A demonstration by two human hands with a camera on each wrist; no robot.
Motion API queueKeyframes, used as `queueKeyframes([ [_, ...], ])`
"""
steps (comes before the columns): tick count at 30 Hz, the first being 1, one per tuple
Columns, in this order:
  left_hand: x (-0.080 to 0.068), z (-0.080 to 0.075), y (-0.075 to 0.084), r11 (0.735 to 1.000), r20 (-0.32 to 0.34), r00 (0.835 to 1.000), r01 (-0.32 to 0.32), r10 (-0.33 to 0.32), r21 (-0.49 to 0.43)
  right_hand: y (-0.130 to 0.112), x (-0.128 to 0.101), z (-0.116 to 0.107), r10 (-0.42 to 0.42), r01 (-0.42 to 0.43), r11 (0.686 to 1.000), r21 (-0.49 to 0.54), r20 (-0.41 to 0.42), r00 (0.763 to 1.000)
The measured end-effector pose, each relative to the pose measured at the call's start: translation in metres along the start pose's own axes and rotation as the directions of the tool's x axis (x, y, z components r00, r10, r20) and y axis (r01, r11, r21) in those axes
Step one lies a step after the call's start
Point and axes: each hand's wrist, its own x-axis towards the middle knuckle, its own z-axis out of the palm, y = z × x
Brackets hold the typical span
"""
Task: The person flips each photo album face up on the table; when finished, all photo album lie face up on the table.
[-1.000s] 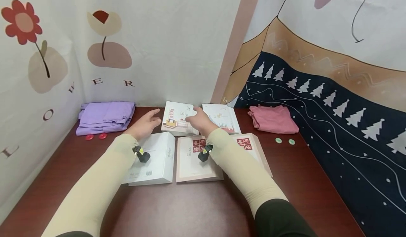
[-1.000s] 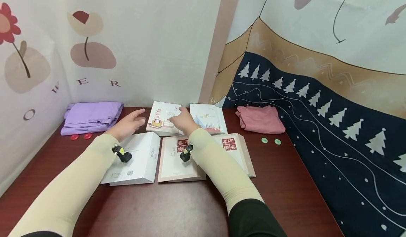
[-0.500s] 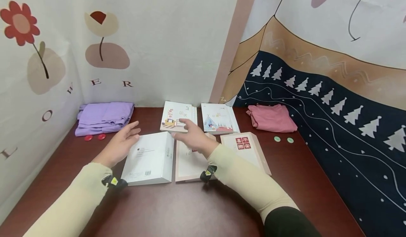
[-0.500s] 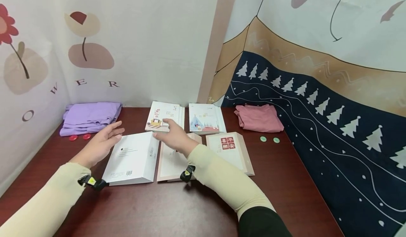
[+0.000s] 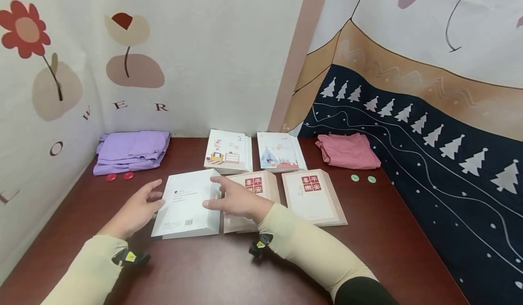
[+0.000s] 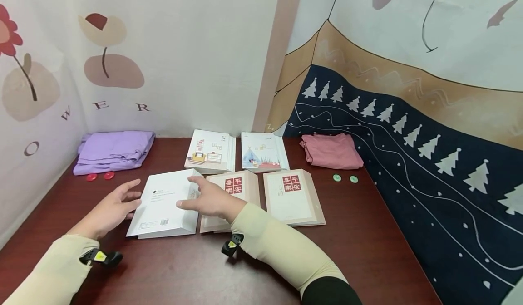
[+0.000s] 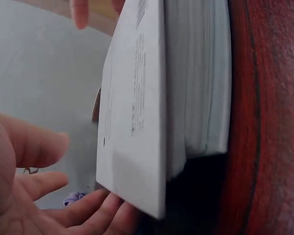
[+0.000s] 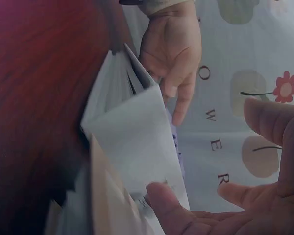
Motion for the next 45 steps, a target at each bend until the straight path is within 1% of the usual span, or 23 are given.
queueKeyframes([
  [4,-0.004,-0.004,-0.004,0.997,0.069,0.996,0.063,-0.060,-0.041,-0.003,-0.002,0.007,-0.029,0.031,0.989,-0.141,0.017,0.999],
  [7,-0.006,-0.006,-0.005,0.994,0.118,0.990,0.086,-0.077,-0.073,-0.004,0.000,0.010,-0.040,0.040,0.974,-0.221,0.006,0.999],
  [12,-0.006,-0.006,-0.004,0.990,0.169,0.981,0.115,-0.099,-0.085,-0.001,0.007,0.015,-0.032,0.032,0.969,-0.244,0.004,0.999],
  [17,-0.004,-0.003,0.000,0.992,0.172,0.979,0.121,-0.114,-0.031,-0.002,0.010,0.018,-0.023,0.016,0.959,-0.283,-0.022,0.999],
  [20,-0.003,-0.002,0.002,0.995,0.167,0.981,0.102,-0.101,0.003,-0.002,0.011,0.019,-0.007,-0.005,0.952,-0.306,-0.038,0.999],
  [26,-0.004,0.000,0.007,0.997,0.162,0.984,0.070,-0.072,0.016,-0.001,0.012,0.020,0.015,-0.034,0.942,-0.333,-0.060,0.998],
  [30,-0.008,0.001,0.005,0.998,0.169,0.984,0.057,-0.057,0.004,0.000,0.011,0.018,0.020,-0.037,0.955,-0.293,-0.063,0.998],
  [33,-0.012,0.000,0.007,0.999,0.155,0.988,0.029,-0.026,-0.018,0.000,0.007,0.014,-0.021,0.003,0.973,-0.229,-0.075,0.997],
  [36,-0.015,-0.003,0.014,0.996,0.129,0.992,-0.006,0.017,-0.087,-0.002,0.001,0.010,-0.077,0.063,0.984,-0.166,-0.078,0.994],
  [39,-0.018,-0.005,0.022,0.979,0.104,0.993,-0.034,0.056,-0.199,-0.003,-0.003,0.010,-0.103,0.097,0.989,-0.114,-0.050,0.993],
  [41,-0.019,-0.006,0.027,0.961,0.079,0.992,-0.070,0.094,-0.266,-0.003,-0.005,0.011,-0.110,0.108,0.990,-0.086,-0.022,0.994],
  [43,-0.020,-0.007,0.030,0.944,0.039,0.989,-0.122,0.140,-0.306,-0.003,-0.006,0.012,-0.115,0.116,0.992,-0.042,0.004,0.993],
  [45,-0.021,-0.007,0.032,0.928,-0.011,0.980,-0.193,0.199,-0.318,-0.003,-0.006,0.013,-0.123,0.122,0.992,0.033,0.034,0.992],
])
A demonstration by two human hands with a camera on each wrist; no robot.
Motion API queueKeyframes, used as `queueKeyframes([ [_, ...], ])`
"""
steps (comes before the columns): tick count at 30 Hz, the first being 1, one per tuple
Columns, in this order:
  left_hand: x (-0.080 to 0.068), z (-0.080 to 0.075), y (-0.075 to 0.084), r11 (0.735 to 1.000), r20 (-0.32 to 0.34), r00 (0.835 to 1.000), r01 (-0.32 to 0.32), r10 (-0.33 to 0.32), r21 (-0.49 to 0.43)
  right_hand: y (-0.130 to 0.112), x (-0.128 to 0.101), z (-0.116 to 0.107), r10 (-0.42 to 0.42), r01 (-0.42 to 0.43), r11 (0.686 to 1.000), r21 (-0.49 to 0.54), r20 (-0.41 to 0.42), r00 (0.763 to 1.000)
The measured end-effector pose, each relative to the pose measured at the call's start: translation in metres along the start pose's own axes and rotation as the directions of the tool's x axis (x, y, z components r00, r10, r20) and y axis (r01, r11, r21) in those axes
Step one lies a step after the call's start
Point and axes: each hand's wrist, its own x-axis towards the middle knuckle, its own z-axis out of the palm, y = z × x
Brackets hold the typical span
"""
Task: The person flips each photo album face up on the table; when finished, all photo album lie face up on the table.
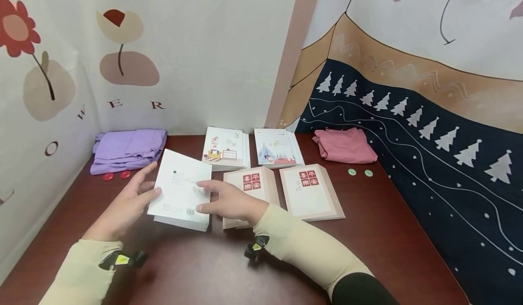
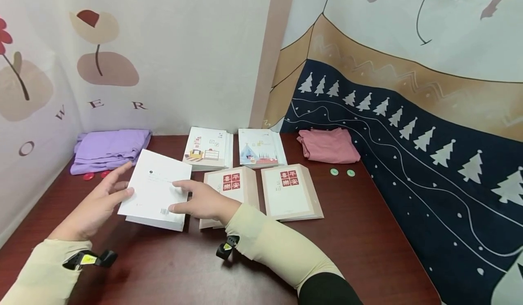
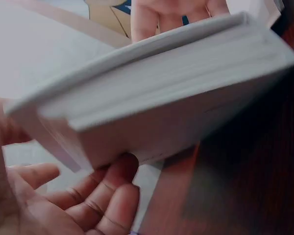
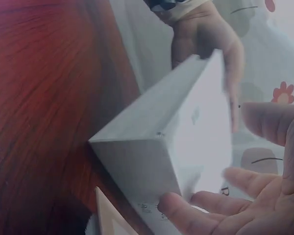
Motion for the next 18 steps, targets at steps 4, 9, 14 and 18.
queueKeyframes([
  [4,0.000,0.002,-0.001,0.989,0.013,0.992,-0.126,0.128,-0.083,-0.002,0.001,0.002,-0.016,0.012,0.996,0.091,0.037,0.999],
  [9,0.004,0.012,-0.008,0.977,0.128,0.971,-0.189,0.201,-0.104,-0.003,0.000,0.005,0.020,-0.022,0.996,0.091,0.027,0.999],
  [14,0.007,0.021,-0.011,0.982,0.208,0.965,-0.177,0.160,0.065,-0.004,-0.002,0.009,0.101,-0.093,0.934,0.345,-0.005,0.995],
  [18,0.007,0.024,-0.012,0.979,0.229,0.965,-0.162,0.131,0.123,-0.005,-0.003,0.010,0.124,-0.053,0.913,0.404,-0.153,0.980],
])
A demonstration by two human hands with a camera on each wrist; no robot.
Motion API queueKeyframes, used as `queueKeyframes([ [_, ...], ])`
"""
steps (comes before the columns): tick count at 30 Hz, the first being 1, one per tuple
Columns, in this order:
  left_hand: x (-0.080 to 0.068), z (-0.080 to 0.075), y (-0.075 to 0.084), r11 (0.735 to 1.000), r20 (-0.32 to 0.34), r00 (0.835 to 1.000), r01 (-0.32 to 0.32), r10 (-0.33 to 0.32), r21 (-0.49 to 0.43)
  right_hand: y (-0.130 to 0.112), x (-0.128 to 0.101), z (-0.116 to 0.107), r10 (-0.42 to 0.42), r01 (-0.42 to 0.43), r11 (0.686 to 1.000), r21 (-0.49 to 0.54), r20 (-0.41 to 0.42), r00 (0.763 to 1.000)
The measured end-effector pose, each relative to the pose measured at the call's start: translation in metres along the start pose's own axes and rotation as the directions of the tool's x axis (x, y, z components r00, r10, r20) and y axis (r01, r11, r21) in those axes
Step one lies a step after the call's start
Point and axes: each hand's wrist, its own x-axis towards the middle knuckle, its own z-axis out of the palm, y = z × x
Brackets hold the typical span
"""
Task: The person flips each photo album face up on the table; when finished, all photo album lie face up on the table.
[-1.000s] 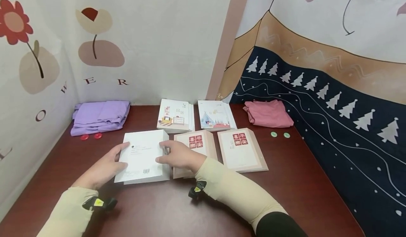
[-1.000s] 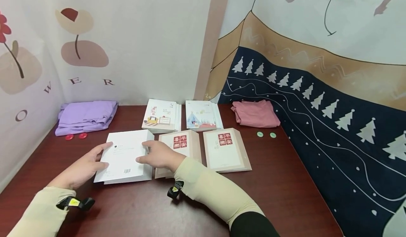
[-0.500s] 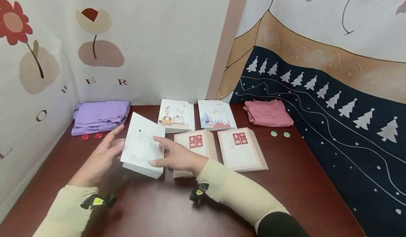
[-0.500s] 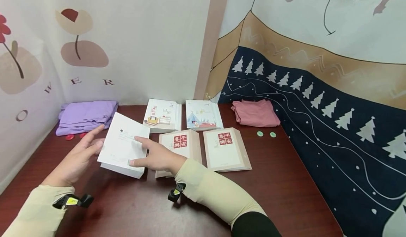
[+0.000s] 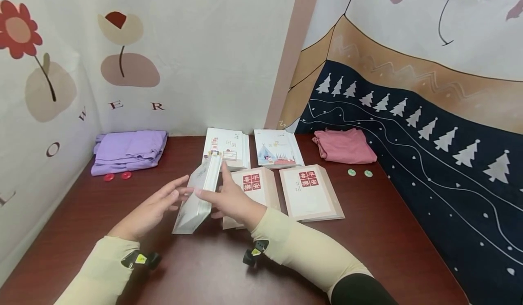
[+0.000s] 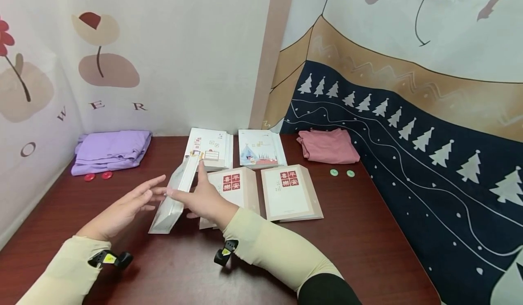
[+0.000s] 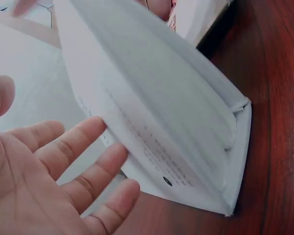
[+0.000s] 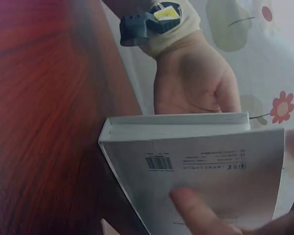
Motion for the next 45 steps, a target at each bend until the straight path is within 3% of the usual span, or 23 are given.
queueKeyframes([
  [3,0.000,0.000,-0.002,0.999,-0.006,0.999,0.039,-0.039,0.024,0.000,0.000,0.000,-0.048,0.040,0.994,-0.104,-0.073,0.996],
  [7,-0.001,0.000,-0.007,0.993,-0.045,0.994,0.103,-0.101,0.063,0.000,0.001,-0.001,-0.081,0.053,0.965,-0.258,-0.102,0.991],
  [13,0.000,-0.002,-0.015,0.976,-0.105,0.973,0.211,-0.206,0.045,0.006,0.005,0.003,-0.072,-0.020,0.903,-0.429,-0.196,0.978],
  [19,0.000,-0.008,-0.017,0.953,-0.132,0.946,0.301,-0.296,0.021,0.010,0.009,0.009,-0.028,-0.038,0.913,-0.406,-0.154,0.988],
  [27,0.000,-0.010,-0.016,0.949,-0.183,0.935,0.314,-0.303,0.033,0.012,0.011,0.015,0.014,-0.065,0.927,-0.369,-0.139,0.990],
  [34,0.001,-0.009,-0.015,0.938,-0.198,0.928,0.338,-0.317,0.082,0.014,0.010,0.016,-0.008,-0.054,0.930,-0.365,-0.168,0.986],
  [40,0.001,-0.004,-0.007,0.918,-0.196,0.924,0.362,-0.329,0.164,0.013,0.007,-0.005,-0.082,0.055,0.976,-0.211,-0.122,0.989],
  [45,0.002,0.003,0.002,0.903,-0.249,0.929,0.338,-0.274,0.264,0.006,-0.004,-0.033,-0.095,0.063,0.965,-0.256,-0.115,0.989],
])
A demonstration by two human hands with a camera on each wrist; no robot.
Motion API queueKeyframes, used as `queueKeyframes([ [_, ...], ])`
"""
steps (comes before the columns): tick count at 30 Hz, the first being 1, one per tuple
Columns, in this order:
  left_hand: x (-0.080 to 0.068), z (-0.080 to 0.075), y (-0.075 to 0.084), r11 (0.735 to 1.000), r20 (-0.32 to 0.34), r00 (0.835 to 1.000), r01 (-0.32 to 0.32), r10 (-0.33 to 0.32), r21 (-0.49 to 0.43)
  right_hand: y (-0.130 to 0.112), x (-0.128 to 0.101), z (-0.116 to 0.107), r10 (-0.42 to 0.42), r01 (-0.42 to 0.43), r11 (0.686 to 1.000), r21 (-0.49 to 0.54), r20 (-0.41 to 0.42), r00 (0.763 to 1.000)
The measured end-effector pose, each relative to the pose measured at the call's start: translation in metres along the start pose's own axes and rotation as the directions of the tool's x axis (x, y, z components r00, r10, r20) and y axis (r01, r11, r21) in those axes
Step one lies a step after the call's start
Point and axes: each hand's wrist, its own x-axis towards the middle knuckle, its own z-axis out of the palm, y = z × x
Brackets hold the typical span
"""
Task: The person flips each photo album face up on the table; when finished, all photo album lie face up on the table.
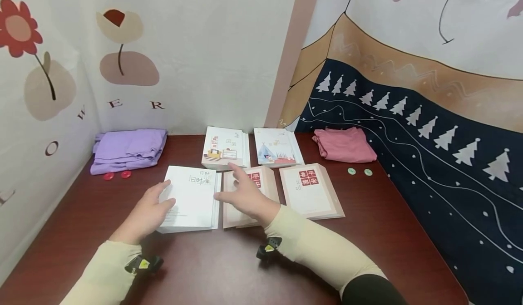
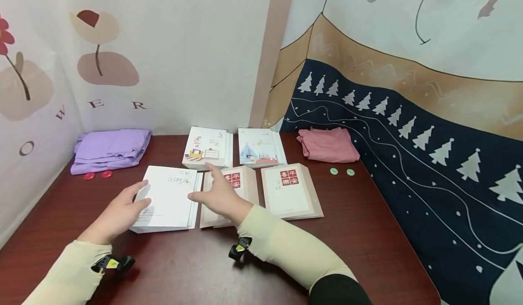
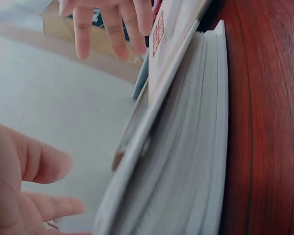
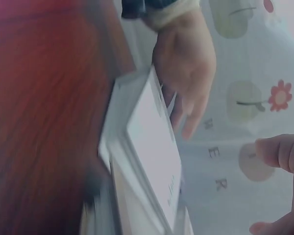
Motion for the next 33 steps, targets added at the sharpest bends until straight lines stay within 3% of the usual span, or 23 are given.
queueKeyframes([
  [3,-0.001,0.005,0.010,0.998,-0.088,0.994,-0.053,0.057,0.046,0.000,-0.005,-0.021,-0.011,0.010,0.999,-0.050,-0.031,0.999],
  [7,-0.001,0.012,0.023,0.992,-0.188,0.975,-0.108,0.118,0.059,0.000,-0.011,-0.048,-0.018,0.011,0.995,-0.095,-0.076,0.997],
  [11,0.001,0.021,0.035,0.989,-0.208,0.967,-0.144,0.149,0.040,0.004,-0.015,-0.070,0.001,-0.013,0.993,-0.117,-0.097,0.995],
  [15,0.006,0.036,0.044,0.982,-0.148,0.972,-0.186,0.180,-0.024,0.012,-0.019,-0.086,0.034,-0.051,0.986,-0.156,-0.107,0.994],
  [18,0.009,0.051,0.051,0.977,-0.049,0.983,-0.180,0.176,-0.114,0.019,-0.023,-0.092,0.052,-0.068,0.981,-0.181,-0.095,0.994],
  [20,0.010,0.061,0.056,0.973,0.038,0.987,-0.147,0.156,-0.179,0.024,-0.025,-0.095,0.059,-0.073,0.977,-0.199,-0.075,0.995],
  [24,0.010,0.078,0.066,0.965,0.194,0.976,-0.049,0.101,-0.258,0.031,-0.031,-0.095,0.063,-0.064,0.977,-0.202,-0.011,0.998],
  [27,0.010,0.084,0.072,0.968,0.227,0.972,-0.002,0.060,-0.251,0.035,-0.034,-0.094,0.065,-0.061,0.976,-0.210,0.013,0.998],
  [33,0.016,0.091,0.080,0.981,0.210,0.978,0.044,-0.003,-0.191,0.038,-0.036,-0.093,0.075,-0.077,0.968,-0.238,-0.017,0.997],
])
